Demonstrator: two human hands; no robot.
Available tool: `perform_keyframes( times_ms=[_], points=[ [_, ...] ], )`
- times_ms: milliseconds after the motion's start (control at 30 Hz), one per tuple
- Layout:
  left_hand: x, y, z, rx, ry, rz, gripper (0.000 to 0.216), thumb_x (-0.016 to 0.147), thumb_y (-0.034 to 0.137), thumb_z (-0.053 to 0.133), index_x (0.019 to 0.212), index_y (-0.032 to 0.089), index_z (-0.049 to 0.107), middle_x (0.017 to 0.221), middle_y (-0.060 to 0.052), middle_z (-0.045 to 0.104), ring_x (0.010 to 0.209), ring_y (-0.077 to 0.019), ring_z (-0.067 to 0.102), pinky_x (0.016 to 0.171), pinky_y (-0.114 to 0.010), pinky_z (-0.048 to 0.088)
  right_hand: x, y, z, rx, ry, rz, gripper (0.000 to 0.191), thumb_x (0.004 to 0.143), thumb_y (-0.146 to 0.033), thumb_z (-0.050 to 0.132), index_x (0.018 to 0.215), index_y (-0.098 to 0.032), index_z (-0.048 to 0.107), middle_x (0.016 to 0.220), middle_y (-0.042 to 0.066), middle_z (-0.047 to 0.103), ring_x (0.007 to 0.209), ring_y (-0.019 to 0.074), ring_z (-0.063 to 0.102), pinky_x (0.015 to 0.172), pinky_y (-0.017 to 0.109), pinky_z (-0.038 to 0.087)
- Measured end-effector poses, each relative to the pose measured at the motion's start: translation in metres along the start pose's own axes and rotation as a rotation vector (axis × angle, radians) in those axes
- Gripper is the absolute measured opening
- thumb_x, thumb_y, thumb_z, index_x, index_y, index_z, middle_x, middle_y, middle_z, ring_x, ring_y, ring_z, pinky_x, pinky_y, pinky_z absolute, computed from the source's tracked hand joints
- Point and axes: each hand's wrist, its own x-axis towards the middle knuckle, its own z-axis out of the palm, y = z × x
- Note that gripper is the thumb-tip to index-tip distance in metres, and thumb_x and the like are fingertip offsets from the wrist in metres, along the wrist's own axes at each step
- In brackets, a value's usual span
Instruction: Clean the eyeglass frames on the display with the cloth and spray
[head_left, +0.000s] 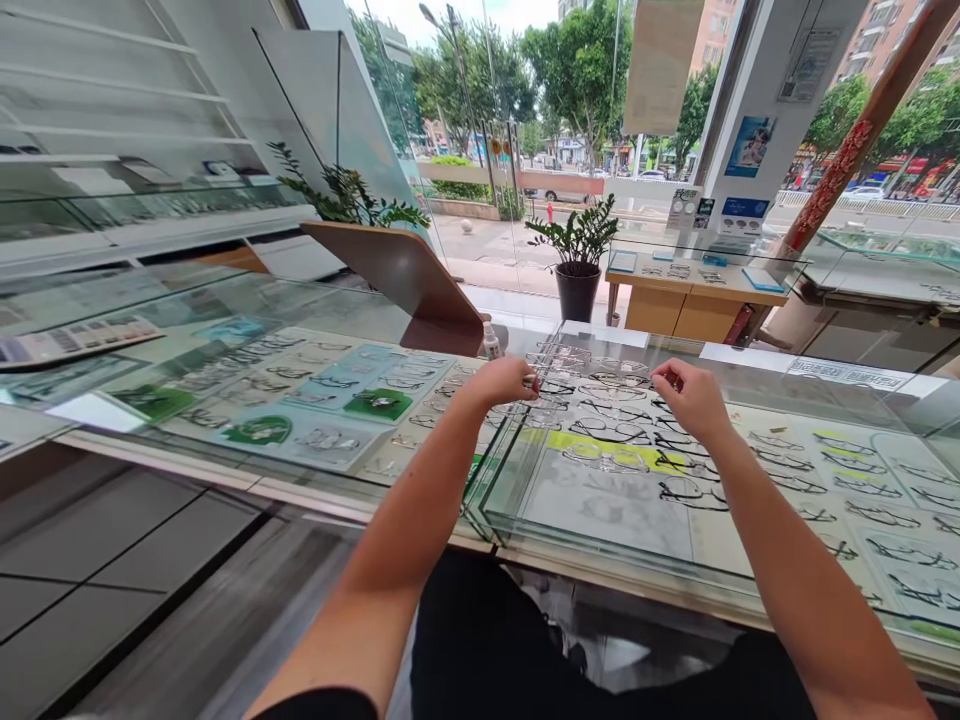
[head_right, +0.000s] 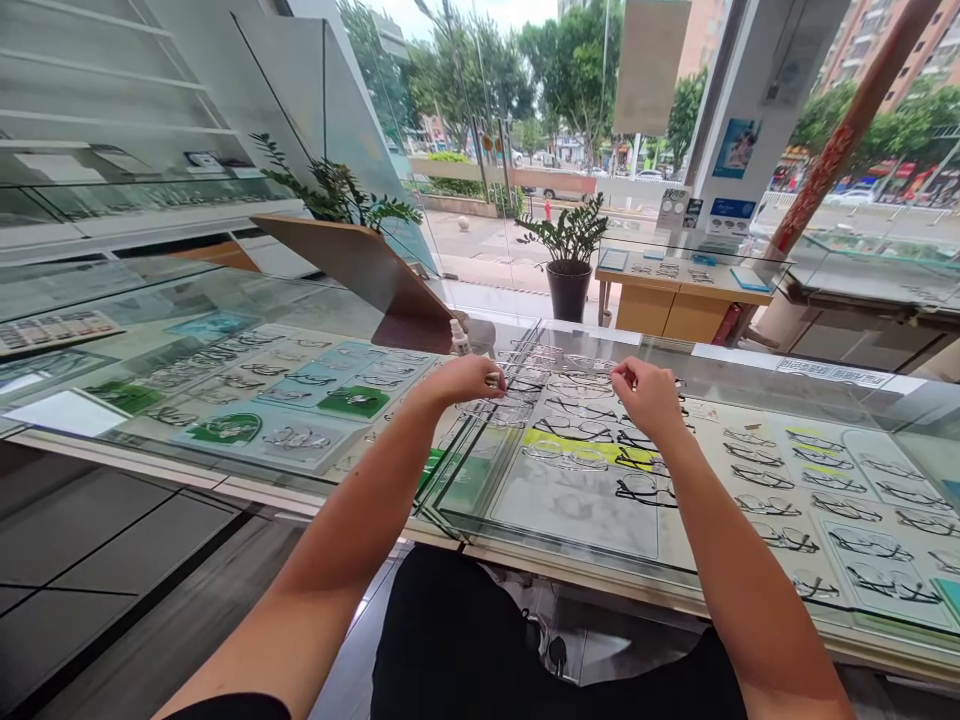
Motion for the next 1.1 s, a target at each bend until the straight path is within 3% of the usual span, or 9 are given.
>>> perform_keyframes(
  times_ms=[300,433,567,733,833,933,1100],
  points=[
    [0.002,-0.01,0.001,-0.133,0.063,0.041,0.01,0.069,0.029,0.079,0.077,0.024,0.083,0.075,-0.005,0.076,0.069,-0.0212,0.064,0.059,-0.028,0.037,-0.002,-0.004,0.002,-0.019,-0.009,-0.018,0.022,0.087,-0.035,0.053,0.082,-0.021,0.069,0.069,0.002,0.067,0.065,0.0181,0.056,0.077,0.036,0.038],
    [-0.006,-0.017,-0.005,-0.23,0.081,0.092,0.018,0.07,0.037,0.078,0.079,0.022,0.083,0.07,-0.004,0.074,0.066,-0.0201,0.063,0.06,-0.027,0.04,0.0,-0.003,0.0,-0.007,0.005,-0.007,0.021,0.087,-0.037,0.053,0.081,-0.022,0.067,0.069,0.001,0.067,0.066,0.0183,0.056,0.075,0.036,0.038],
    [-0.015,-0.015,-0.012,-0.558,0.192,0.179,0.03,0.069,0.048,0.081,0.075,0.018,0.08,0.06,-0.003,0.066,0.059,-0.0166,0.055,0.058,-0.027,0.038,0.002,-0.002,0.001,-0.011,0.009,0.008,0.018,0.085,-0.034,0.052,0.075,-0.022,0.061,0.067,0.001,0.065,0.065,0.018,0.055,0.077,0.036,0.038],
    [-0.01,0.029,-0.014,-1.079,0.489,0.231,0.029,0.061,0.042,0.086,0.065,0.018,0.069,0.051,0.003,0.05,0.051,-0.0099,0.041,0.052,-0.024,0.028,0.006,0.002,0.002,0.024,0.042,-0.01,0.012,0.079,-0.028,0.052,0.069,-0.023,0.056,0.06,-0.002,0.059,0.061,0.0169,0.05,0.077,0.036,0.038],
    [-0.001,0.068,-0.011,-1.268,0.493,0.206,0.031,0.062,0.043,0.085,0.068,0.018,0.066,0.049,0.005,0.047,0.048,-0.009,0.037,0.049,-0.023,0.025,0.008,0.006,0.002,0.129,0.045,0.009,0.009,0.076,-0.028,0.052,0.068,-0.024,0.055,0.057,-0.003,0.054,0.059,0.0168,0.046,0.069,0.034,0.037],
    [0.008,0.102,-0.005,-1.366,0.456,0.218,0.034,0.061,0.044,0.085,0.072,0.018,0.067,0.057,0.004,0.053,0.049,-0.0083,0.039,0.048,-0.023,0.026,0.01,0.006,0.001,0.297,0.036,0.028,0.009,0.072,-0.031,0.053,0.068,-0.024,0.057,0.061,-0.002,0.055,0.061,0.0165,0.046,0.063,0.032,0.036],
    [0.013,0.13,0.017,-1.474,0.362,0.243,0.039,0.061,0.046,0.088,0.075,0.017,0.065,0.079,-0.001,0.071,0.052,-0.0056,0.041,0.05,-0.022,0.028,0.01,-0.001,0.0,0.521,-0.001,0.008,0.014,0.071,-0.036,0.056,0.072,-0.022,0.062,0.066,-0.001,0.059,0.064,0.0152,0.047,0.063,0.03,0.038]
  ],
)
